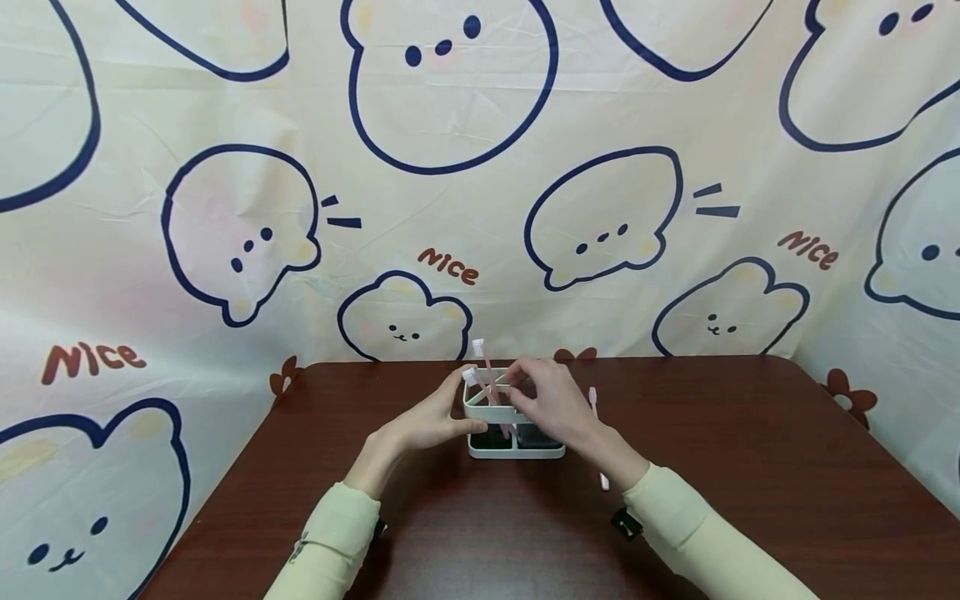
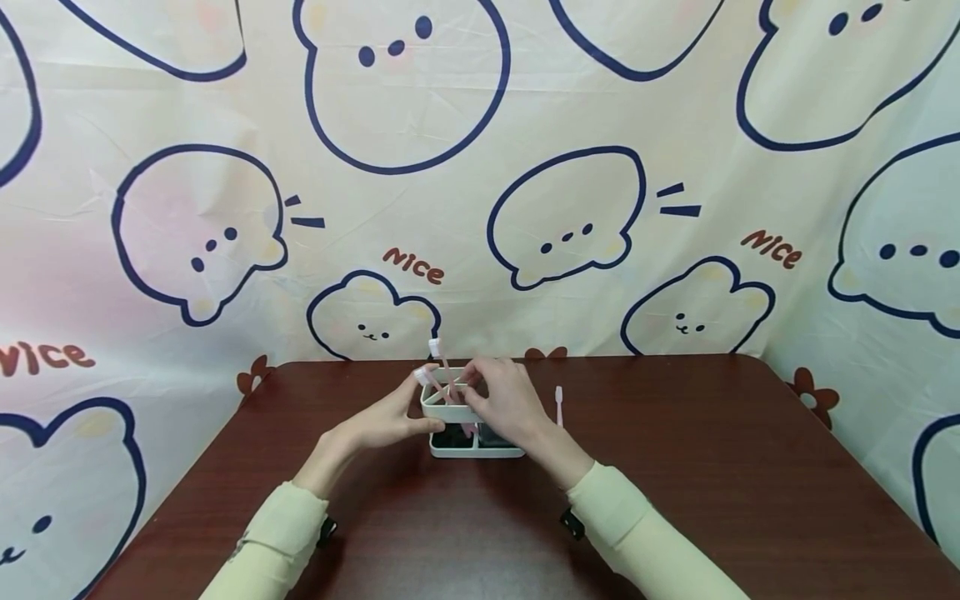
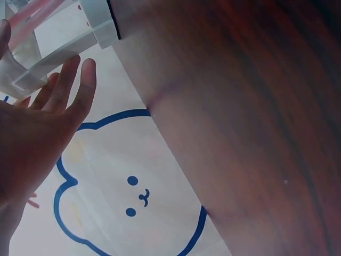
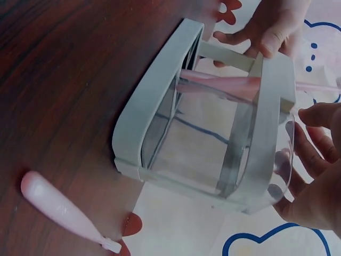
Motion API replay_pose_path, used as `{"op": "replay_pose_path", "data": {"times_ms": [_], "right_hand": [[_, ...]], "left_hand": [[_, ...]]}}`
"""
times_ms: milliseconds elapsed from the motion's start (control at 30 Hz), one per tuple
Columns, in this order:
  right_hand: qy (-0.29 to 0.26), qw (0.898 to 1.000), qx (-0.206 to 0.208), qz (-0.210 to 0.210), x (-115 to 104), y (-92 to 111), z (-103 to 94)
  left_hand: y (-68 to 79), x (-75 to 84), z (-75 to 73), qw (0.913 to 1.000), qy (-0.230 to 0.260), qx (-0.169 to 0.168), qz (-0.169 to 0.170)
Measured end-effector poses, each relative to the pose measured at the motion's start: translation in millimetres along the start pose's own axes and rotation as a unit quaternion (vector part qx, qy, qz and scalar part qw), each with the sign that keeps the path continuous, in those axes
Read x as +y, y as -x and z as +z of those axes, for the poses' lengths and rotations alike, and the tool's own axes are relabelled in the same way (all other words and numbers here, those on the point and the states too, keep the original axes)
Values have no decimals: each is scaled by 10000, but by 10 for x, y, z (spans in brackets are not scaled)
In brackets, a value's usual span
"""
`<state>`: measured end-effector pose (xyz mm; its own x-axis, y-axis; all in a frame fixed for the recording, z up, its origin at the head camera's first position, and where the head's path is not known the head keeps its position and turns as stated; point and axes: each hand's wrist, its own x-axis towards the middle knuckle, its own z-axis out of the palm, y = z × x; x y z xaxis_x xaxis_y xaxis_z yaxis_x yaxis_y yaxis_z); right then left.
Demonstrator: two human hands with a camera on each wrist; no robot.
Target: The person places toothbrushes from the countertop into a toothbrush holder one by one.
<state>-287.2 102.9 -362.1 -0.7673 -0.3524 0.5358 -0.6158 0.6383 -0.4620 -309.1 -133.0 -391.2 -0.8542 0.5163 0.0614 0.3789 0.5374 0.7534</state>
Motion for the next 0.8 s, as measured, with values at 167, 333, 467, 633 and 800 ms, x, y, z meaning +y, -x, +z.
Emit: {"op": "replay_pose_path", "data": {"times_ms": [167, 333, 467, 633, 800], "right_hand": [[-147, 9999, 85, 0, 24, 7, -85], [-193, 9997, 97, 127, 63, 29, -154], [-164, 9995, 231, 143, 112, 51, -207], [-230, 9989, 400, 78, 172, 71, -274], [-163, 9986, 488, 83, 239, 109, -311]], "left_hand": [[4, -1, 0, 10000, 33, -14, 53], [8, 2, 1, 10000, 43, -9, 41], [6, 2, 7, 10000, 47, 1, 11], [2, 3, 13, 10000, 58, 20, -32], [-1, 1, 19, 10000, 30, 20, -54]]}}
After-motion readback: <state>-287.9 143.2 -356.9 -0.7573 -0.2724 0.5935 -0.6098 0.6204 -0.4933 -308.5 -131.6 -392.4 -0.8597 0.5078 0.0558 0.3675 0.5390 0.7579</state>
